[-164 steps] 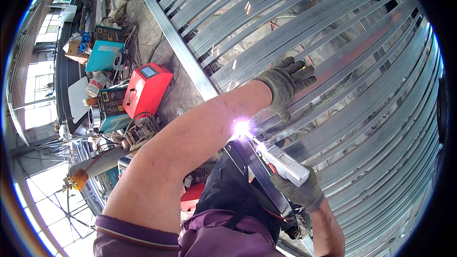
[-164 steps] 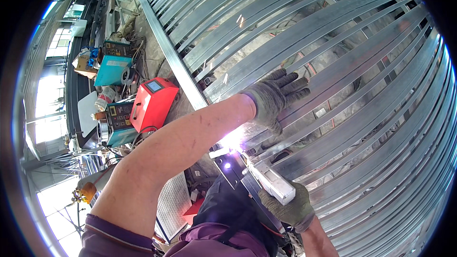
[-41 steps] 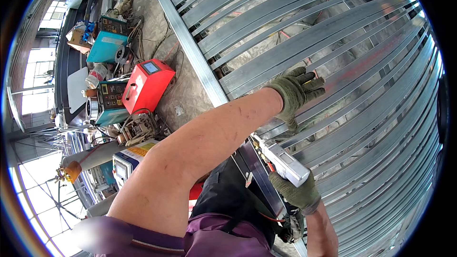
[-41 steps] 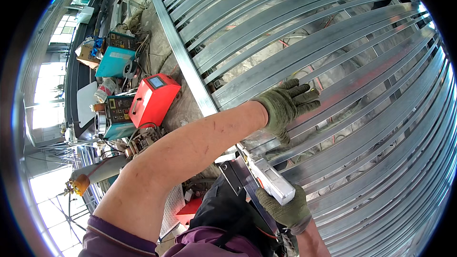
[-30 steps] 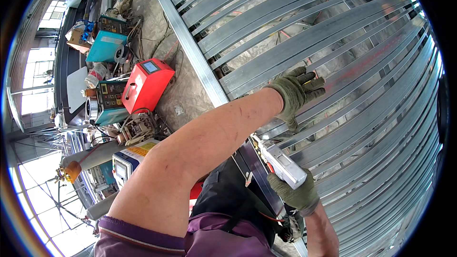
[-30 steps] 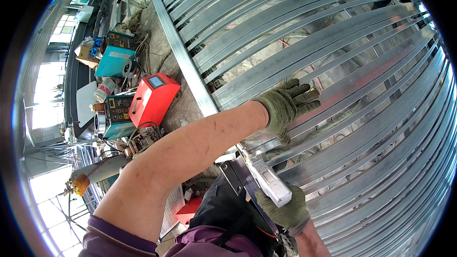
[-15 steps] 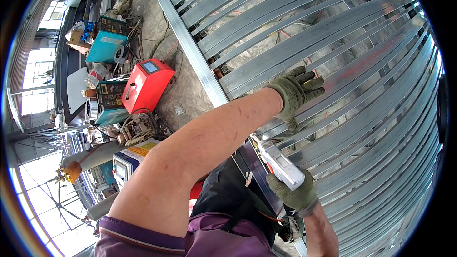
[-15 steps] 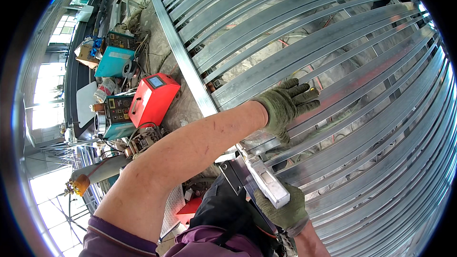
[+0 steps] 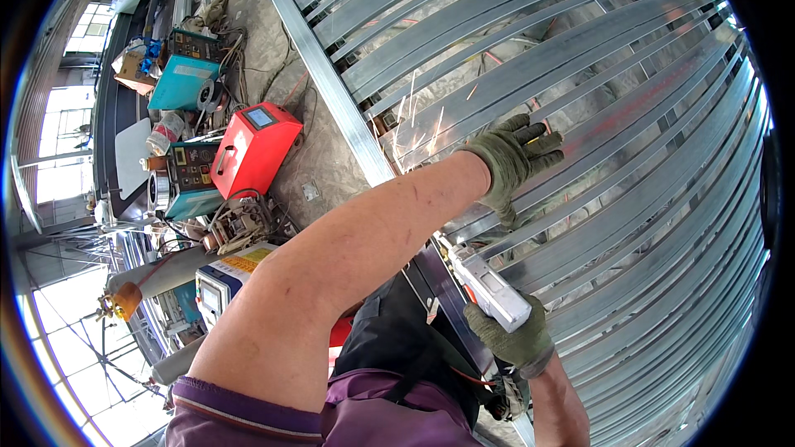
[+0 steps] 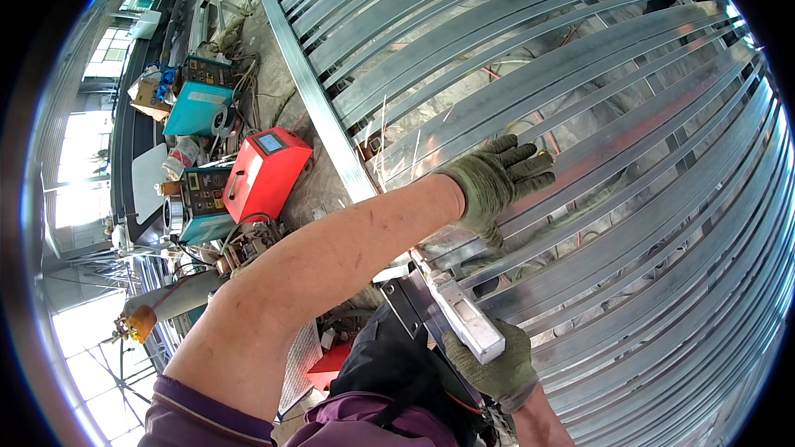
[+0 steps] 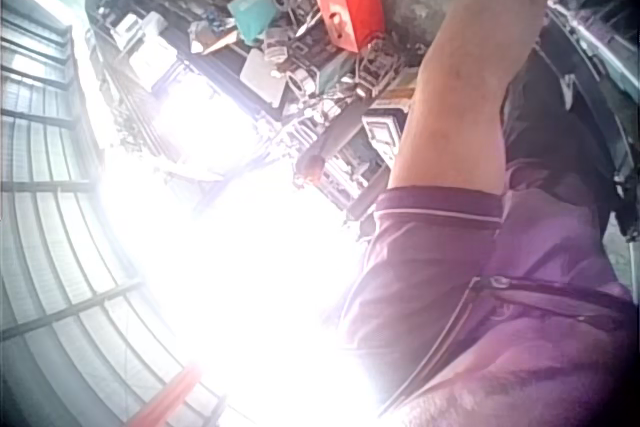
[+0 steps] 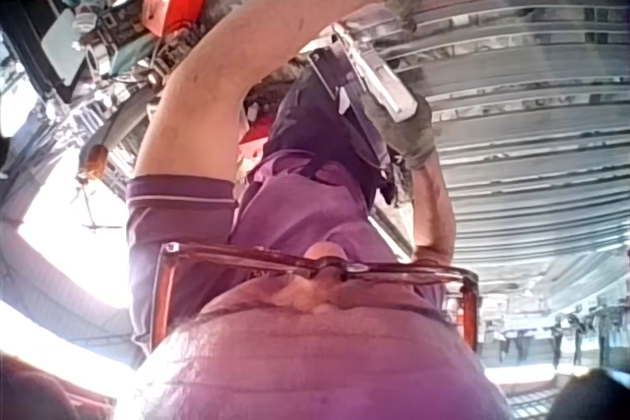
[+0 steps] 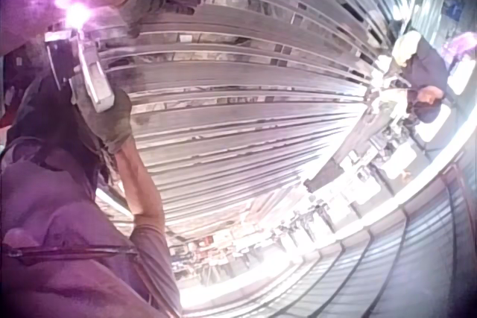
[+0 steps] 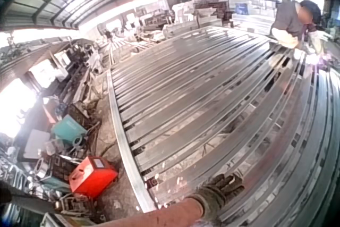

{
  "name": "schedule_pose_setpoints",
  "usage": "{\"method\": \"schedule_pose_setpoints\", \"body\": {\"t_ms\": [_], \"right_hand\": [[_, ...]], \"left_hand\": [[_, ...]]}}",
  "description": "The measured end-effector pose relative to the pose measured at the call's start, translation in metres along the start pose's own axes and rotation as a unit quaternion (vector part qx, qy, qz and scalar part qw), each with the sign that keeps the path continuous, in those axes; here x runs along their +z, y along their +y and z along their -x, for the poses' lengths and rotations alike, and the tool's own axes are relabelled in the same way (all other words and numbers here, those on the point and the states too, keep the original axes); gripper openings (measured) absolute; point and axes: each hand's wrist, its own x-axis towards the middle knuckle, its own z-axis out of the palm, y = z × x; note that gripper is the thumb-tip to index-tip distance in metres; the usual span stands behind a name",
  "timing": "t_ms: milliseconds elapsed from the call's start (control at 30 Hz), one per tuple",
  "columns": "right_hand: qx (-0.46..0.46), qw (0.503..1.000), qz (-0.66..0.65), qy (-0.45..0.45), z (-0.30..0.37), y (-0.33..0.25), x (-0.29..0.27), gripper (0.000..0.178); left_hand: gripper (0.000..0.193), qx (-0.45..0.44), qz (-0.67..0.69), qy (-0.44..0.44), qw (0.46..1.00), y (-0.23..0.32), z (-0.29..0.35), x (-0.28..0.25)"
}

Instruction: The person welds a metal frame using a handheld welding torch, moving along the joints to create welds. The person repositions the frame and continues welding different sections.

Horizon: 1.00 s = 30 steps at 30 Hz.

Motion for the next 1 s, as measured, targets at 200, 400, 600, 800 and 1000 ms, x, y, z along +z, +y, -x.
{"method": "schedule_pose_setpoints", "body": {"t_ms": [200,400,600,800,1000], "right_hand": [[0.026,1.0,-0.013,-0.006,0.001,-0.005,-0.002,0.03],[-0.014,1.0,-0.001,0.012,0.005,0.005,0.0,0.027],[0.007,1.0,-0.005,0.005,0.005,-0.003,-0.004,0.029],[0.003,1.0,0.006,-0.016,0.007,-0.004,-0.008,0.038],[0.014,0.999,0.022,-0.027,0.01,0.0,-0.008,0.036]], "left_hand": [[0.146,-0.001,0.004,-0.025,1.0,0.002,0.0,-0.006],[0.145,0.005,0.01,-0.023,1.0,0.002,0.001,-0.01],[0.145,0.002,0.022,-0.011,1.0,0.001,0.001,-0.005],[0.143,-0.002,0.012,-0.01,1.0,0.002,0.002,-0.008],[0.143,-0.009,0.01,-0.025,1.0,0.004,0.001,-0.013]]}}
